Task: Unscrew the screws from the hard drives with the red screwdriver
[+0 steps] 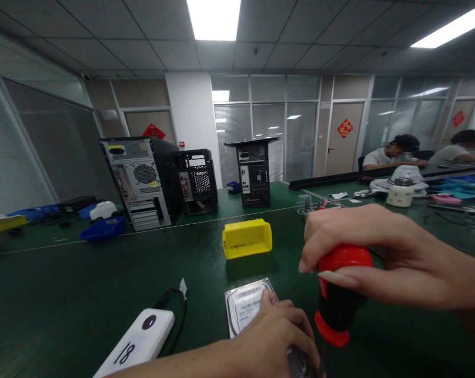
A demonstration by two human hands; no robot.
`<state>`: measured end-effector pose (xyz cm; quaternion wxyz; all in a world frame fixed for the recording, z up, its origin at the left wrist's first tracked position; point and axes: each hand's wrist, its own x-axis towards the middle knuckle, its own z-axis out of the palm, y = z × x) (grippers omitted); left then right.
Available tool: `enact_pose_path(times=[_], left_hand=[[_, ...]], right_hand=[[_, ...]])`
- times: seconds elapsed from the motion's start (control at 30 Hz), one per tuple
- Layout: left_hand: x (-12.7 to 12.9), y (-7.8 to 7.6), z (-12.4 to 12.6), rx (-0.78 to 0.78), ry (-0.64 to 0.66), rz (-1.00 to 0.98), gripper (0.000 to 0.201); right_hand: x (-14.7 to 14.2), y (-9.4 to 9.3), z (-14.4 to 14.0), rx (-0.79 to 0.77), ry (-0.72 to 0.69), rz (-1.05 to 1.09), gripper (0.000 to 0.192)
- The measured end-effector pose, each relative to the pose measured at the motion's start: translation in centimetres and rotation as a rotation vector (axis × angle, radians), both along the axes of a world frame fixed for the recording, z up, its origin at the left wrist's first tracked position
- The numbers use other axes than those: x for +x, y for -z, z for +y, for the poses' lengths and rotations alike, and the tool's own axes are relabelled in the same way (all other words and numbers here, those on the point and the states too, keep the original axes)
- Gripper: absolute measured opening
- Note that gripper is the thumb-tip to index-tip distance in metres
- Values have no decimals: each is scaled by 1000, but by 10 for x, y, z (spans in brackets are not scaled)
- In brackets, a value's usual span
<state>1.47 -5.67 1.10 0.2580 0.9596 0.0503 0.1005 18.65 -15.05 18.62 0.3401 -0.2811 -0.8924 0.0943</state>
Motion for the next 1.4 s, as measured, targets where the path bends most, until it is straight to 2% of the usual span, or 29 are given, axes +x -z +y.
enact_pose_path(times=[0.17,0.27,0.4,0.53,0.67,0.87,1.13,1.3,1.4], left_hand=[[-1,-6,-4,6,-16,1,30],[-1,-6,-6,3,-31,-16,31],[1,-1,-4,28,-29,-31,28],[2,1,-2,5,-35,-47,29],[3,-4,-4,2,-30,-11,30],[2,-6,-5,-5,-42,5,28],[2,-5,-4,-18,-1,-7,25],[2,-1,-1,-37,-26,-17,33],[0,-1,-1,-62,-12,-57,34]], right_hand=[[-2,4,1,136,42,-18,34],[-5,1,-3,136,87,-45,45],[-6,-1,-8,87,57,-59,33],[-3,3,-8,140,91,-111,21],[-3,6,-4,213,113,-144,29],[-6,4,0,203,142,-134,46],[1,0,-10,-31,68,-14,28],[0,0,-4,-294,-119,105,23],[0,1,1,-290,-164,161,19]])
